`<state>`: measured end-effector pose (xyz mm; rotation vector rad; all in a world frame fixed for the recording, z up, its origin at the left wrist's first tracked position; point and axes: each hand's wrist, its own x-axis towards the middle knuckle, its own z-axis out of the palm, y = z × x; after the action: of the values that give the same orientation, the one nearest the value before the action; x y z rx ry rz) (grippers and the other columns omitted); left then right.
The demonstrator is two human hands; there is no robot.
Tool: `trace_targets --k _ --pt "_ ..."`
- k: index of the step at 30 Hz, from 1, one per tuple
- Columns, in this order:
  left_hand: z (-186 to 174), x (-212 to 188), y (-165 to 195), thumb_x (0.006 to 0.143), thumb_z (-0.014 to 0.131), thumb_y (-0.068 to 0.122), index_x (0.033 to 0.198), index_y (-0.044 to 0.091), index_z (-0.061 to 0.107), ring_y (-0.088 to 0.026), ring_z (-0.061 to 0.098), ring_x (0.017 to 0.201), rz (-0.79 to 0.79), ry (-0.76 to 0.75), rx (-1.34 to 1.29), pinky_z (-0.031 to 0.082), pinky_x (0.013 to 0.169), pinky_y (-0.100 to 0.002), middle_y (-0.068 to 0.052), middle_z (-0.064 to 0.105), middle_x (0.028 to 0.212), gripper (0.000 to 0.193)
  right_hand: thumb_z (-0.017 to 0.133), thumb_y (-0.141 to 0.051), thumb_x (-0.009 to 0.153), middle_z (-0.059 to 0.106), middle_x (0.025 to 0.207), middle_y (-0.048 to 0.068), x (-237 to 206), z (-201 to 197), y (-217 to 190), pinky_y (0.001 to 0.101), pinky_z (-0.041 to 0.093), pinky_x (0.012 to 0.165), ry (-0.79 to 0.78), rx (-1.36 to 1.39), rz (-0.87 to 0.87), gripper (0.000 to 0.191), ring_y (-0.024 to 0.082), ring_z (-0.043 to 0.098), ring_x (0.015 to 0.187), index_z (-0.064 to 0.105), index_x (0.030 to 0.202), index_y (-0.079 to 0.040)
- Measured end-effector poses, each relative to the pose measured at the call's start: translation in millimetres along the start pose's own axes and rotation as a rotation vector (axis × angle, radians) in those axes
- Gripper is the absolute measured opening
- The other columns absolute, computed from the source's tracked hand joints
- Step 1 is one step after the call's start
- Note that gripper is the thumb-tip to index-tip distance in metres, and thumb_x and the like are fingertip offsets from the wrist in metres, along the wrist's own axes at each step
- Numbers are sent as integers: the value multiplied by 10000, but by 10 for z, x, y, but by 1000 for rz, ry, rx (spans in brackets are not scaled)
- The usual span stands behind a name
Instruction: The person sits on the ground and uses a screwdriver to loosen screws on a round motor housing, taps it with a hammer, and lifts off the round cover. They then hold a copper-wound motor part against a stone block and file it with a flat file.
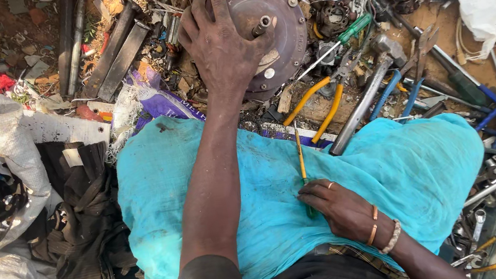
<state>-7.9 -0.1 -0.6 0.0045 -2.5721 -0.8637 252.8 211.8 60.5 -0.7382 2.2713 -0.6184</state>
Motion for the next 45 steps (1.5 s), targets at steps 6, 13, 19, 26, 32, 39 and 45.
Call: trace_targets --k 6,13,19,26,32,39,45 --pt "-365 85 -220 724 942 556 1464 97 508 -408 493 1284 73 -146 -200 454 1047 -544 -209 548 1385 973 698 -52 758 585 1384 146 -39 66 135 504 396 1101 75 -196 -181 394 362 460 1338 673 1151 -61" --pt "-586 9 3 881 786 180 987 115 790 -185 751 849 108 -444 -653 607 775 -347 -19 753 1060 124 666 -179 1099 772 1076 124 41 -512 -1 309 606 809 1147 -108 196 178 215 767 950 627 1193 -33" --pt "-223 -172 378 907 757 203 1157 211 782 -236 735 852 347 -579 -627 557 715 -380 -9 784 1059 251 603 -254 1224 760 1121 157 393 -1535 -146 339 683 862 1405 -19 -132 269 241 798 1018 598 1350 -16" --pt "-89 -193 313 920 711 184 1205 268 771 -221 736 831 312 -509 -601 551 687 -378 10 791 1053 302 634 -232 1231 776 1157 192 654 -1793 -234 346 691 925 1320 -148 -99 317 252 805 1060 580 1433 5" --pt "-68 -205 319 928 693 176 1198 253 776 -220 743 867 287 -488 -589 568 729 -378 5 787 1075 293 645 -211 1239 776 1195 184 742 -1801 -217 349 681 942 1310 -80 -98 301 250 805 1091 566 1423 15" --pt "-85 -192 332 925 719 260 1165 203 762 -232 744 859 259 -505 -630 558 714 -397 -4 789 1026 251 503 -239 1275 723 1268 187 707 -1975 -206 360 661 1026 1096 1 -186 266 263 768 1184 523 1386 2" --pt "-78 -202 339 929 718 245 1152 201 757 -223 747 867 269 -480 -621 566 719 -387 12 786 1042 230 482 -212 1256 670 1286 206 775 -2033 -176 383 570 1105 964 426 -353 233 246 675 1197 468 1391 -21"
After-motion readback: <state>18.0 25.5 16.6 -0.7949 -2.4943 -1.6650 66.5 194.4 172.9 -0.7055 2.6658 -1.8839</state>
